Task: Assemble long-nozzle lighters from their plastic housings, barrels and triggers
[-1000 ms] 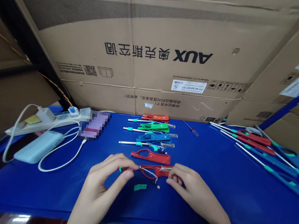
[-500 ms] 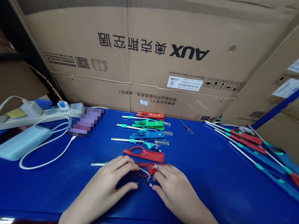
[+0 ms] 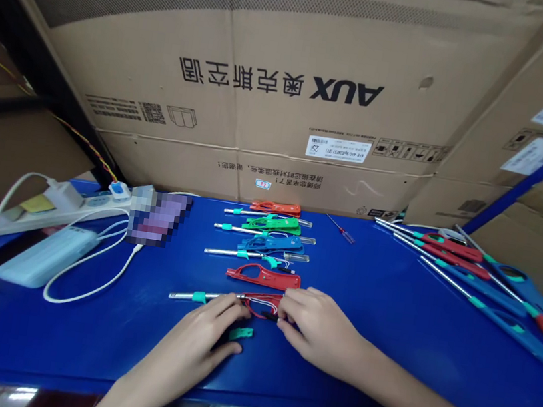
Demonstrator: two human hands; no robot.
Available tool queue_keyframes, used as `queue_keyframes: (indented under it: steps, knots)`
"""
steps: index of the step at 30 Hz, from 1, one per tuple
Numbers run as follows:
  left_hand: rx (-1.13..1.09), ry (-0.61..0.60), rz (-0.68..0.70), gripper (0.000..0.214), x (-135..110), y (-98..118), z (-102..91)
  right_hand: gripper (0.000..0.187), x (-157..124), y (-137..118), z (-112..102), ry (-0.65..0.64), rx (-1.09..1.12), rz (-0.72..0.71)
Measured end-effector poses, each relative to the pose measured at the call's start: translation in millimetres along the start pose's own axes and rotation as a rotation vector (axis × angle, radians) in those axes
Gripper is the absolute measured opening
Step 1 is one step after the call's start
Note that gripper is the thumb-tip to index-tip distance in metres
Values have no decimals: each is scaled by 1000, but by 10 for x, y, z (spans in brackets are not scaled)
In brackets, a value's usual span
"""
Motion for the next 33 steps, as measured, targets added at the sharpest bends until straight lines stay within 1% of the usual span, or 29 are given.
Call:
queue_keyframes:
  steps: [3, 6, 8, 11, 14, 17, 20, 23, 27, 33]
  knots:
    - [-50, 46, 12, 28, -51, -23, 46, 10, 48, 102, -63, 25, 90, 57]
    - [-69, 43, 35, 18, -45, -13, 55, 12, 99, 188, -81, 44, 162, 87]
    - [-70, 32, 55, 15, 8, 3, 16, 13, 123, 224, -80, 64, 204, 86]
    - [-55, 13, 104, 15, 167, 46, -102, 14, 135, 266, -53, 93, 272, 96]
    - [-33, -42, 156, 18, 379, 87, -195, 14, 127, 290, -6, 108, 347, 106]
    - [-16, -68, 201, 23, 572, 95, -227, 13, 120, 306, 25, 125, 396, 105]
    - [-64, -32, 225, 26, 686, 65, -218, 13, 121, 323, 49, 142, 416, 108]
    - [-139, -4, 239, 24, 707, 22, -177, 12, 122, 331, 86, 150, 429, 107]
    - [-168, -25, 249, 17, 675, -27, -121, 11, 110, 341, 134, 167, 444, 115]
    - [-243, -11, 194, 17, 667, -54, -143, 15, 78, 334, 155, 177, 459, 86]
Point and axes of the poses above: each hand's wrist, its own x-axis towards the middle knuckle, its own z-axis out of the palm, y = z × x, the point moved 7 cm from there along x, towards the middle knuckle, and after that the axes turned 7 degrees about y, right-handed, at the moved point
